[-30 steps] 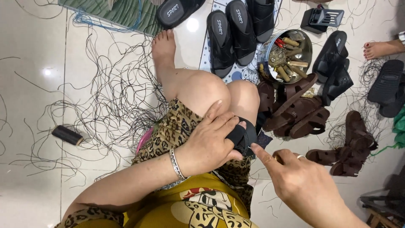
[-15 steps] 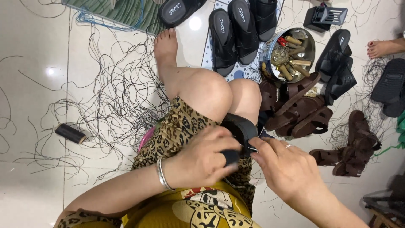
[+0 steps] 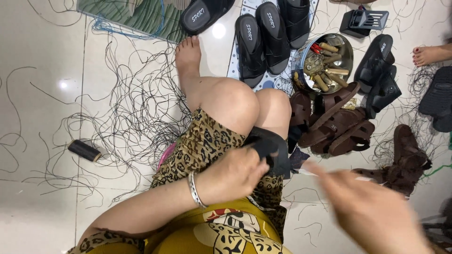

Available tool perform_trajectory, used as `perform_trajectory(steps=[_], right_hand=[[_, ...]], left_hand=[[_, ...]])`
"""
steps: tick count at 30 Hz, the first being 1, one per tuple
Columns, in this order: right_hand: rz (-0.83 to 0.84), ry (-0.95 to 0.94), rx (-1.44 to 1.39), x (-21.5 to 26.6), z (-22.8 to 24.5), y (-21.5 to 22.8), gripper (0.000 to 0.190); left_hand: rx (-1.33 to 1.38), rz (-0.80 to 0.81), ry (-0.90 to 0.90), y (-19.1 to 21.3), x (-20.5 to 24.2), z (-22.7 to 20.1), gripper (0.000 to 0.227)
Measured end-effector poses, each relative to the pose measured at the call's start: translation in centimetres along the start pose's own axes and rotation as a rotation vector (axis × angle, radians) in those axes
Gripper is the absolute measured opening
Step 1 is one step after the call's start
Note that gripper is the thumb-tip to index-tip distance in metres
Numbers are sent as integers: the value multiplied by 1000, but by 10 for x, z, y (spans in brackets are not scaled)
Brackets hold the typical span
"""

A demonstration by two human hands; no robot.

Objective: Hand-sewing the upper part of a black sandal to its sole using a hook tool and thread.

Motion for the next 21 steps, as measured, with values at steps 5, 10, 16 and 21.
perform_trajectory(steps=[5,10,16,21], right_hand=[[2,-464,-440,26,-38,-21,65],[-488,-99,-1436,-11,-18,-81,21],[-430,207,-1975,-23,0,-90,13],[-488,214,-1624,-37,21,-79,35]], left_hand=[[-101,-183,-46,20,-3,-3,50],[-167,-43,84,-7,-7,3,21],[192,-433,48,25,-2,-6,10],[608,-252,145,30,12,-23,35]])
Point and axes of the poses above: each hand's wrist, its own x-axis away from the middle knuckle, its own y-axis out of the back of the hand, z = x × y, the point moved 3 cm from there along -x, towards the middle knuckle, and after that the axes turned 7 degrees about y, right-handed, at the moved point
